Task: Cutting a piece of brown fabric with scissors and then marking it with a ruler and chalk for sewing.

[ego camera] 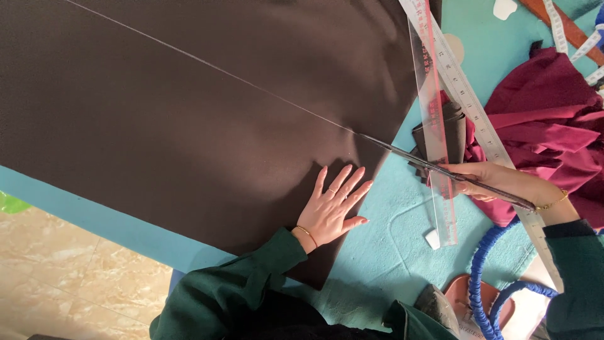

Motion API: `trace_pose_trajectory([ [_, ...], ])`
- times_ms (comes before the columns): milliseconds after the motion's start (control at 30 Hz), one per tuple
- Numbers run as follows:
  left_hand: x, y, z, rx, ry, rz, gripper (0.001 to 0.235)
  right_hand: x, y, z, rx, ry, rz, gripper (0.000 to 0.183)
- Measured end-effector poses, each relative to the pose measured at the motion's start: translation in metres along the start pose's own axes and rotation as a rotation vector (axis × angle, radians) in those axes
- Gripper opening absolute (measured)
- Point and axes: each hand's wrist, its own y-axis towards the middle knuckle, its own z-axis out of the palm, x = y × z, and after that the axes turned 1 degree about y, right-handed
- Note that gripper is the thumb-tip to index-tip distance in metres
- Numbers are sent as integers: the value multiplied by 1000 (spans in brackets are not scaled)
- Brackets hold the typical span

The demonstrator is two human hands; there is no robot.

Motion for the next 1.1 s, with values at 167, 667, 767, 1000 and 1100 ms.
trace_pose_trajectory([
  [167, 0, 0, 1, -5, -10, 2, 88, 18, -21, 16, 32, -324, -147, 37],
  [667, 0, 0, -1, -21, -6, 3, 94, 73, 3, 57, -57, -543, -67, 74],
  [767, 1, 0, 0, -16, -13, 5, 94, 70, 11, 53, -86, -599, -68, 71],
  [1000, -1, 1, 1, -16, -15, -2, 97, 84, 7, 63, -94, -437, -21, 64],
  [1100, -1, 0, 2, -12, -7, 2, 95, 104, 0, 76, -63, -610, -23, 70],
])
